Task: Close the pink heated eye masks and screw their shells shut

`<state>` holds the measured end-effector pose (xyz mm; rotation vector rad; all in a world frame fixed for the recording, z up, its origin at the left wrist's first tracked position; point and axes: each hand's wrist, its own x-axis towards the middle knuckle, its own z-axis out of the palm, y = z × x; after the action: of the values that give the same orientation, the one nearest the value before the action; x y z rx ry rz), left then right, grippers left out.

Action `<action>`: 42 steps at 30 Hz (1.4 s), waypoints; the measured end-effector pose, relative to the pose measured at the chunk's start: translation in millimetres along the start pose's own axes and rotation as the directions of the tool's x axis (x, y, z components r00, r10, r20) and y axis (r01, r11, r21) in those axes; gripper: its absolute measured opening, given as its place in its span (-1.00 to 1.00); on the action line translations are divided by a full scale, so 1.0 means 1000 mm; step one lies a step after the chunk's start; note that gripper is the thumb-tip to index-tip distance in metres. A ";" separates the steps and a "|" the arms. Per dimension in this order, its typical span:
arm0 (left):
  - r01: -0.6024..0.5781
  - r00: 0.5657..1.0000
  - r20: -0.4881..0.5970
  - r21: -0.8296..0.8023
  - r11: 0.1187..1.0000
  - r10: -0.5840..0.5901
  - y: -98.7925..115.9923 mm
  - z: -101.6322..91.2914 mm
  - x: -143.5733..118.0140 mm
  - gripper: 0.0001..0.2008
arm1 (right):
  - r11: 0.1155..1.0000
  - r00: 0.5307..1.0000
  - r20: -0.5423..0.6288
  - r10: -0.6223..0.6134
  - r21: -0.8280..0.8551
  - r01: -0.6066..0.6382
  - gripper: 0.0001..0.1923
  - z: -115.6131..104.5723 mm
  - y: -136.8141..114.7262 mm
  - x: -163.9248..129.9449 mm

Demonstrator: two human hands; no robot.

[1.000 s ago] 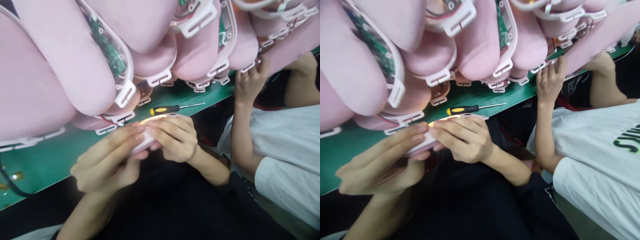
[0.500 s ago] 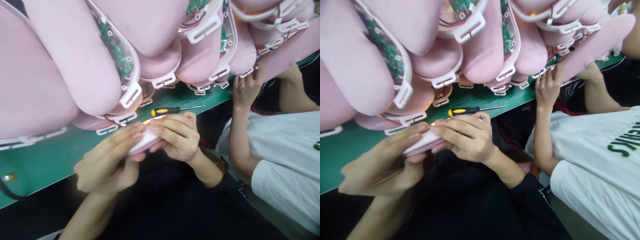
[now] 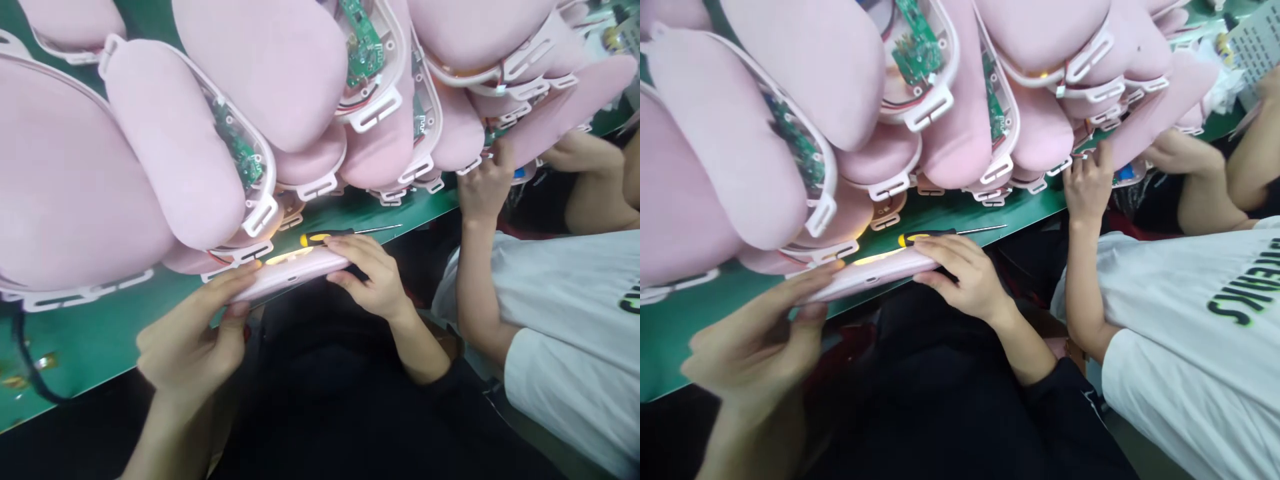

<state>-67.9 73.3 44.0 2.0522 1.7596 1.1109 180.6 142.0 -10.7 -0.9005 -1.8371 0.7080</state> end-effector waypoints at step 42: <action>-0.365 0.931 0.109 0.254 0.896 0.348 -0.001 0.018 0.012 -0.57 | 0.953 0.992 -0.027 -0.124 -0.281 0.112 -0.76 0.040 -0.004 -0.007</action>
<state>-56.6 90.2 35.6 2.6282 1.6204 0.9181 144.8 130.3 -26.5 -0.9683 -1.9640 0.3557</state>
